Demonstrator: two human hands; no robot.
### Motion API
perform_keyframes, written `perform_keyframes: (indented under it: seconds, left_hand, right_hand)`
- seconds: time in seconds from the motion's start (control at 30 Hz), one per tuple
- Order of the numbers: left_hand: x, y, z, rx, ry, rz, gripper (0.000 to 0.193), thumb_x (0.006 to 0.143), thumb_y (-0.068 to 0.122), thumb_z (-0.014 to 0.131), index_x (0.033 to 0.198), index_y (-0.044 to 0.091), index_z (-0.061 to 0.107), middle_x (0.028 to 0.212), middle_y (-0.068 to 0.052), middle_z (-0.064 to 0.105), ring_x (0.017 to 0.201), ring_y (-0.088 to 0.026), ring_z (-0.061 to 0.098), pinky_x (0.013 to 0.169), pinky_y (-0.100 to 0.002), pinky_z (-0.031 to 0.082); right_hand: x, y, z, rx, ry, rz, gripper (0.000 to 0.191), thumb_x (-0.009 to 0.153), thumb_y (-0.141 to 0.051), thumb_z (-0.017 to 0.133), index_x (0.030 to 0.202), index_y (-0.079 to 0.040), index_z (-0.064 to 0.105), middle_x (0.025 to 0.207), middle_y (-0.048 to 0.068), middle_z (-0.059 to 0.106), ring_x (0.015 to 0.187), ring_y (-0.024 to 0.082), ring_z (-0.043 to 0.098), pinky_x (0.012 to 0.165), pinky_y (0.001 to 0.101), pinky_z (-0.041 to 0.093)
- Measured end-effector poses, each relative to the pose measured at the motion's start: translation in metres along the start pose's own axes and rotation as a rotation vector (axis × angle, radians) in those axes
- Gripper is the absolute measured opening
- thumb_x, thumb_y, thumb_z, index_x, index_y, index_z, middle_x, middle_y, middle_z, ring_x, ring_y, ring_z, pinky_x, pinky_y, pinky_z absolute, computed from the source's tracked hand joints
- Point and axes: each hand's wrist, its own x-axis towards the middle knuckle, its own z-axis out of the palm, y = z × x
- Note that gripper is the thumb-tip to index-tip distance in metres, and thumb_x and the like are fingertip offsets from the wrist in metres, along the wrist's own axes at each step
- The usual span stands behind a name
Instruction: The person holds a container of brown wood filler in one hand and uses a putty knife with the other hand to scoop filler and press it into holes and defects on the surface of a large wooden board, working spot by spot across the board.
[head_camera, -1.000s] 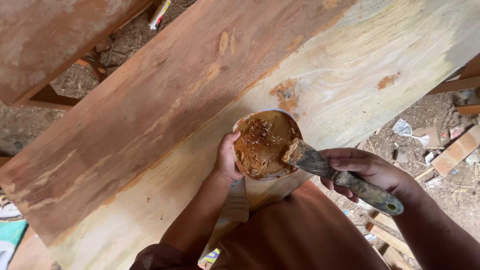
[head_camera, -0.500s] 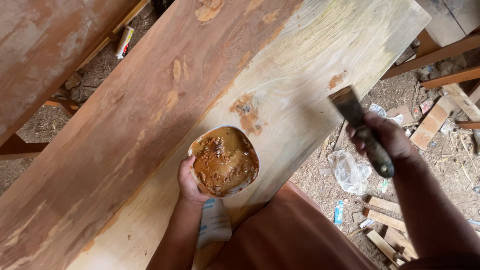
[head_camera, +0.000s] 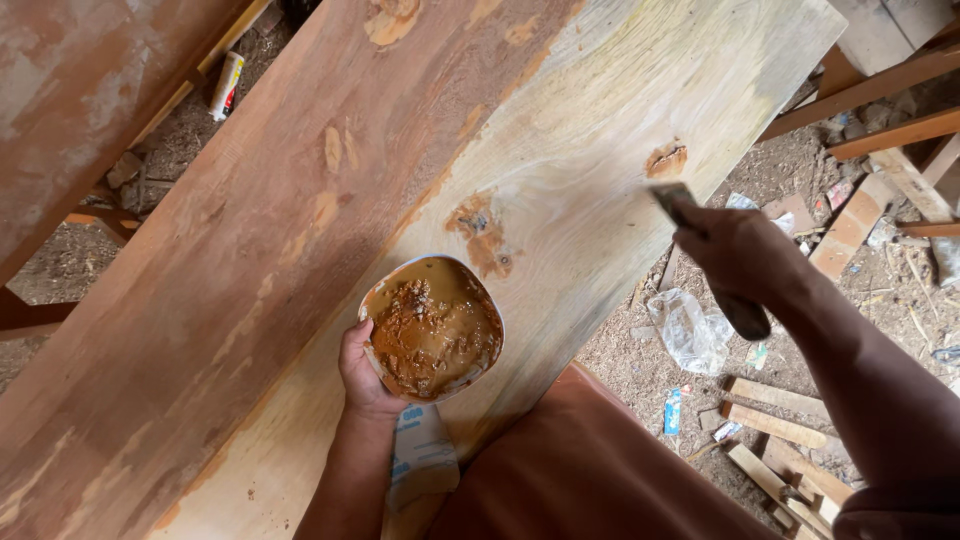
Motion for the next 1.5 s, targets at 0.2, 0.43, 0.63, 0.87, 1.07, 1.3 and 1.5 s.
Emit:
perform_keyframes:
  seconds: [0.2, 0.43, 0.63, 0.87, 1.07, 1.3, 1.5]
  left_hand:
    - [-0.001, -0.002, -0.006, -0.023, -0.005, -0.009, 0.059, 0.094, 0.039, 0.051, 0.140, 0.002, 0.056, 0.135, -0.018, 0.065, 0.122, -0.036, 0.062, 0.105, -0.053, 0.048]
    - [-0.001, -0.004, -0.008, -0.023, 0.003, 0.002, 0.058, 0.095, 0.038, 0.052, 0.140, 0.003, 0.056, 0.136, -0.017, 0.064, 0.123, -0.036, 0.061, 0.106, -0.053, 0.048]
    - [0.001, -0.006, -0.003, -0.019, 0.031, 0.017, 0.059, 0.094, 0.038, 0.051, 0.141, 0.003, 0.056, 0.136, -0.017, 0.064, 0.122, -0.035, 0.062, 0.105, -0.052, 0.049]
    - [-0.001, -0.006, -0.008, -0.032, 0.036, 0.004, 0.057, 0.095, 0.038, 0.052, 0.140, 0.002, 0.056, 0.135, -0.018, 0.064, 0.122, -0.035, 0.062, 0.105, -0.053, 0.049]
    - [0.001, -0.005, -0.004, -0.012, 0.021, 0.003, 0.057, 0.095, 0.037, 0.051, 0.140, 0.002, 0.057, 0.136, -0.017, 0.065, 0.123, -0.035, 0.062, 0.106, -0.052, 0.048]
    - [-0.001, -0.004, -0.007, -0.015, -0.002, 0.000, 0.057, 0.095, 0.037, 0.052, 0.140, 0.003, 0.057, 0.134, -0.017, 0.065, 0.121, -0.035, 0.062, 0.105, -0.053, 0.049]
    - [-0.005, -0.003, -0.006, 0.006, 0.058, 0.002, 0.055, 0.095, 0.037, 0.052, 0.139, 0.004, 0.057, 0.134, -0.016, 0.065, 0.121, -0.035, 0.062, 0.104, -0.053, 0.049]
  right_hand:
    - [0.063, 0.015, -0.024, 0.266, 0.002, 0.273, 0.042, 0.103, -0.030, 0.062, 0.144, -0.019, 0.065, 0.096, 0.021, 0.072, 0.089, 0.033, 0.071, 0.076, 0.0492, 0.061]
    - [0.058, 0.005, 0.018, 0.284, -0.164, 0.132, 0.043, 0.096, -0.027, 0.066, 0.136, -0.010, 0.069, 0.099, 0.023, 0.074, 0.091, 0.032, 0.071, 0.084, 0.0482, 0.058]
    - [0.032, 0.011, 0.015, 0.177, -0.310, 0.035, 0.042, 0.096, -0.031, 0.066, 0.132, -0.012, 0.072, 0.095, 0.021, 0.080, 0.087, 0.033, 0.076, 0.083, 0.0496, 0.061]
    - [0.034, 0.028, 0.000, 0.205, -0.004, -0.052, 0.054, 0.102, -0.029, 0.055, 0.156, -0.030, 0.050, 0.086, 0.020, 0.075, 0.065, 0.026, 0.073, 0.064, 0.0396, 0.065]
    - [0.015, 0.037, 0.010, -0.078, -0.244, 0.002, 0.049, 0.105, -0.035, 0.051, 0.153, -0.029, 0.049, 0.079, 0.018, 0.075, 0.065, 0.027, 0.077, 0.063, 0.0404, 0.067]
    - [0.063, 0.031, -0.012, 0.125, -0.010, 0.000, 0.049, 0.101, -0.032, 0.059, 0.150, -0.024, 0.057, 0.087, 0.020, 0.074, 0.076, 0.029, 0.073, 0.069, 0.0459, 0.062]
    - [0.063, 0.012, 0.010, 0.274, -0.236, 0.092, 0.045, 0.099, -0.029, 0.060, 0.142, -0.016, 0.064, 0.092, 0.025, 0.073, 0.082, 0.035, 0.074, 0.075, 0.0526, 0.066]
